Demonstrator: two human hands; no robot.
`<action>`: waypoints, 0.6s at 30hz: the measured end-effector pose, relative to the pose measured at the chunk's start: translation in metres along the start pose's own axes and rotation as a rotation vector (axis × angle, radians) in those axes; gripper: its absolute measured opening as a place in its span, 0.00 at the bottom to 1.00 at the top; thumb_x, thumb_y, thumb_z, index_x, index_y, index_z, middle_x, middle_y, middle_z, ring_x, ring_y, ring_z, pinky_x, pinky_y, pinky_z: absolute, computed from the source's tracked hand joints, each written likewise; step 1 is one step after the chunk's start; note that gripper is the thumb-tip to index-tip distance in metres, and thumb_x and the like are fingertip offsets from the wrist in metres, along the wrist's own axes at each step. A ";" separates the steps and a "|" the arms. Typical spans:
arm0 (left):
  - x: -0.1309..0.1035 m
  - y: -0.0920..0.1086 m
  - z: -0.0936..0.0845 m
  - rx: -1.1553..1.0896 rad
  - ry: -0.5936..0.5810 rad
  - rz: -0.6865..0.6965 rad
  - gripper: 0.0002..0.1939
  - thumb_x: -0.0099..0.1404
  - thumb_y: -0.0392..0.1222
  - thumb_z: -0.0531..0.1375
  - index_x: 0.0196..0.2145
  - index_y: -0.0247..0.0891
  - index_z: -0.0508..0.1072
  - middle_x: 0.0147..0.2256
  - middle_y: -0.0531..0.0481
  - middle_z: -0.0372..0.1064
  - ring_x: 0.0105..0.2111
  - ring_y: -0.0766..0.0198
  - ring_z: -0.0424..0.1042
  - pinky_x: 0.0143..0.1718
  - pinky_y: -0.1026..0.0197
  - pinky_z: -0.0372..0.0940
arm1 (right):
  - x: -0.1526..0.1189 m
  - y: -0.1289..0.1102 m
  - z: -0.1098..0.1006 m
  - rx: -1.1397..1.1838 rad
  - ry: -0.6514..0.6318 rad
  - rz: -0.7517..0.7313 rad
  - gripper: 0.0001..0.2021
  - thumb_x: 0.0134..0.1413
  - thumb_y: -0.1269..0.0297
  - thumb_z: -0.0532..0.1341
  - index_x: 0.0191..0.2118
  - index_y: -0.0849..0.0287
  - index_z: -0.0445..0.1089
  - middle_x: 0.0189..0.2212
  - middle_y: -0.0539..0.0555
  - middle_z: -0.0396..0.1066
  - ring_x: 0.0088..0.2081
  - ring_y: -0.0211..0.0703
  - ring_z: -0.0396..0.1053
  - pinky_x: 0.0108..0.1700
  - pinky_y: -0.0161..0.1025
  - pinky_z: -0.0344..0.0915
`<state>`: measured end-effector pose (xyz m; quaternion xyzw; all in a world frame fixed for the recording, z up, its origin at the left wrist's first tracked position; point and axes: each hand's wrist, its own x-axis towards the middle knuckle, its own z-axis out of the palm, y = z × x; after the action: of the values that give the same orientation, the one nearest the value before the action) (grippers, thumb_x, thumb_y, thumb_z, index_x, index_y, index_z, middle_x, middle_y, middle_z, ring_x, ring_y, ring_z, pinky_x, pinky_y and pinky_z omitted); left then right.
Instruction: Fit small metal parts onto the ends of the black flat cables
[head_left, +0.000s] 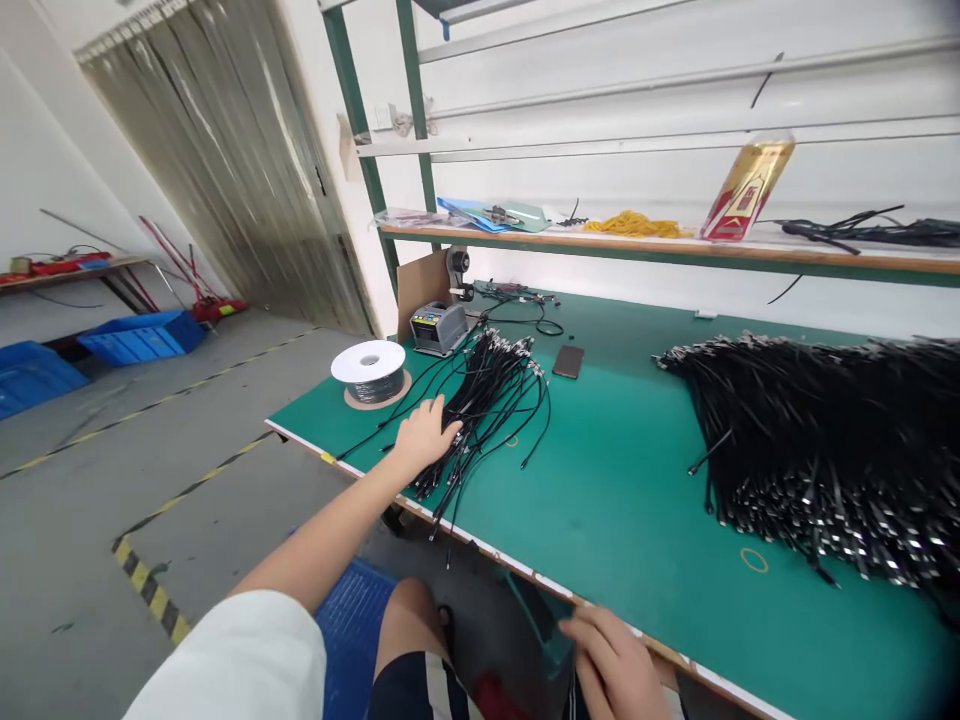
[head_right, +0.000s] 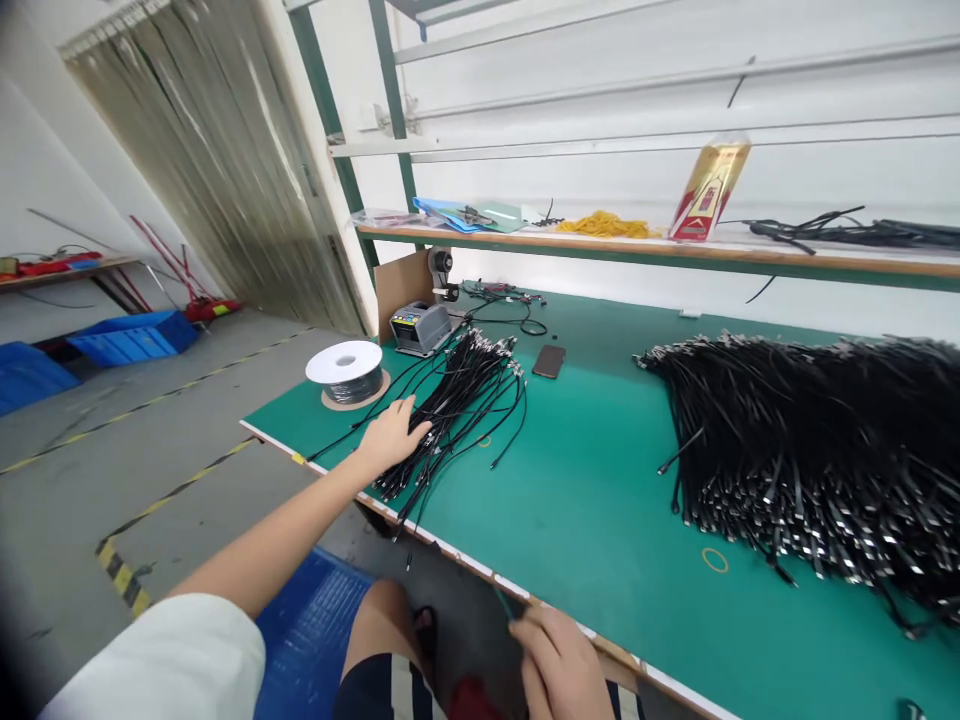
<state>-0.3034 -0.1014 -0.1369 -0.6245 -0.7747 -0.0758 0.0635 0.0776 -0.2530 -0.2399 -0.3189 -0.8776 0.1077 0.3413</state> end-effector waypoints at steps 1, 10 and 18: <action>-0.010 0.004 0.006 -0.027 0.016 0.024 0.36 0.69 0.60 0.54 0.67 0.39 0.54 0.65 0.36 0.55 0.61 0.44 0.60 0.57 0.40 0.61 | 0.031 -0.004 -0.005 0.018 -0.033 0.010 0.16 0.64 0.72 0.53 0.52 0.53 0.69 0.46 0.59 0.72 0.47 0.49 0.72 0.46 0.45 0.73; -0.029 -0.004 0.041 -0.233 0.103 0.011 0.26 0.69 0.49 0.59 0.62 0.39 0.64 0.64 0.40 0.59 0.62 0.46 0.60 0.61 0.37 0.55 | 0.258 0.018 0.063 -0.093 -0.179 -0.125 0.09 0.65 0.68 0.58 0.48 0.60 0.71 0.47 0.56 0.72 0.49 0.47 0.69 0.53 0.49 0.68; -0.019 -0.010 0.046 -0.334 0.102 -0.123 0.17 0.71 0.45 0.58 0.55 0.40 0.71 0.57 0.42 0.67 0.55 0.52 0.68 0.57 0.42 0.64 | 0.267 0.027 0.120 -0.196 -0.069 -0.069 0.11 0.66 0.64 0.60 0.51 0.61 0.69 0.54 0.58 0.66 0.53 0.49 0.67 0.54 0.51 0.68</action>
<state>-0.3097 -0.1126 -0.1863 -0.5731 -0.7840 -0.2385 -0.0066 -0.1394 -0.0595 -0.1985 -0.3166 -0.9056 0.0205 0.2815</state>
